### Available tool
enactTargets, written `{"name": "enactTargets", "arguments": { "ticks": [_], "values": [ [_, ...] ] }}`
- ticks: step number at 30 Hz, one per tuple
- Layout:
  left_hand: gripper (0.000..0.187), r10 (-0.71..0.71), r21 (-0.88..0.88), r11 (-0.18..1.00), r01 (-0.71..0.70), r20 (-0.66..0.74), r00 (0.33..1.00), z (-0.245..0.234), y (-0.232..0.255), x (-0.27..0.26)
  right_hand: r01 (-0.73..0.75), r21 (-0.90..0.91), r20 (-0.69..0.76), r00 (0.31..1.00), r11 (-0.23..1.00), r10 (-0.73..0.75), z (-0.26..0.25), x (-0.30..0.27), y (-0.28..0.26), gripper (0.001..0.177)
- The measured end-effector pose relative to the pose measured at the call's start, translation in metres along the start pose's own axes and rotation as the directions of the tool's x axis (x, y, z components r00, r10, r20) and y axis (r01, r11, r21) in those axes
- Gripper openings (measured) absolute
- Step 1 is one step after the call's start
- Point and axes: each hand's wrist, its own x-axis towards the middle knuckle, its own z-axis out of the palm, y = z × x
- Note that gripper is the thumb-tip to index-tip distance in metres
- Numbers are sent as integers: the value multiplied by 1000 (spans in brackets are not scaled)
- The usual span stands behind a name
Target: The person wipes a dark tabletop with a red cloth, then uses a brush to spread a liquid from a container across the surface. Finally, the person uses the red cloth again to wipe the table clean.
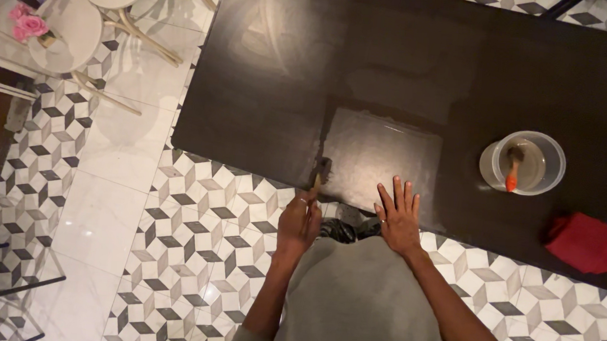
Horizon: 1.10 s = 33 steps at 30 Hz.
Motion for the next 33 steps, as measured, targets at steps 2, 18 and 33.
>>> {"name": "enactTargets", "arguments": {
  "ticks": [2,18,33],
  "values": [
    [23,23,27,999,-23,8,1000,1,0,0,-12,13,22,1000,1000,11,0,-2,1,56],
    [25,42,-10,999,-42,6,999,1,7,25,37,1,9,999,999,-37,-8,-4,-1,59],
    [32,163,-19,986,-165,-68,984,11,13,71,3,19,92,996,1000,-5,-13,8,1,59]
  ]
}}
